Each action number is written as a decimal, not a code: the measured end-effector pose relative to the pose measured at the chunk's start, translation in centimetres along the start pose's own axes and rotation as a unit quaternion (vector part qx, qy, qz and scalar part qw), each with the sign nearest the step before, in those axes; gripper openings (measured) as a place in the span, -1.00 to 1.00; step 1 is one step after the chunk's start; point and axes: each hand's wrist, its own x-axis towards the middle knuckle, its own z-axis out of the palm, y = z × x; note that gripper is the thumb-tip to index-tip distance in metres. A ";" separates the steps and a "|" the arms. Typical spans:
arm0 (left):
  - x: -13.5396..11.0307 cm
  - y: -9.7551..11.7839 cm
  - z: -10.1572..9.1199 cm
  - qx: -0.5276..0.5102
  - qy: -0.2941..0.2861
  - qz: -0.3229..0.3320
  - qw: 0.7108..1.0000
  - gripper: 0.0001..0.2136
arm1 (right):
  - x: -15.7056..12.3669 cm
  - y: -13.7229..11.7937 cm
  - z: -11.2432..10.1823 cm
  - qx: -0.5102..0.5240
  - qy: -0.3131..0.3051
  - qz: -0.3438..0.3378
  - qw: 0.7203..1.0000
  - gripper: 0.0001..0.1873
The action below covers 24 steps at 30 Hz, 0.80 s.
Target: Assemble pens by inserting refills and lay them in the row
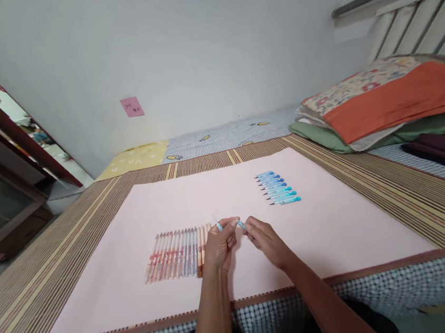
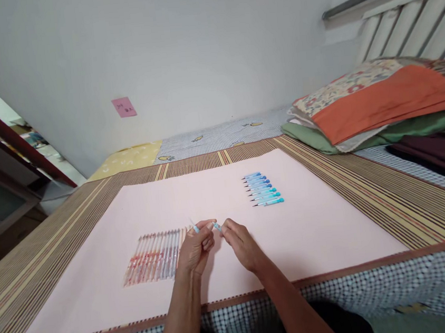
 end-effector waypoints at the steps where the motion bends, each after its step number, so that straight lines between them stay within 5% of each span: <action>1: 0.0 0.0 0.0 0.011 0.002 0.002 1.000 -0.69 | 0.0 0.0 0.0 0.000 0.003 -0.001 1.000 -0.67; 14: -0.6 1.0 0.6 0.212 0.049 0.078 0.973 -0.77 | 0.3 0.3 0.0 -0.039 0.032 -0.007 0.999 -0.70; 24: -0.8 1.3 0.9 0.299 0.025 0.114 0.947 -0.79 | 0.6 1.4 -0.1 0.010 0.036 0.023 0.999 -0.64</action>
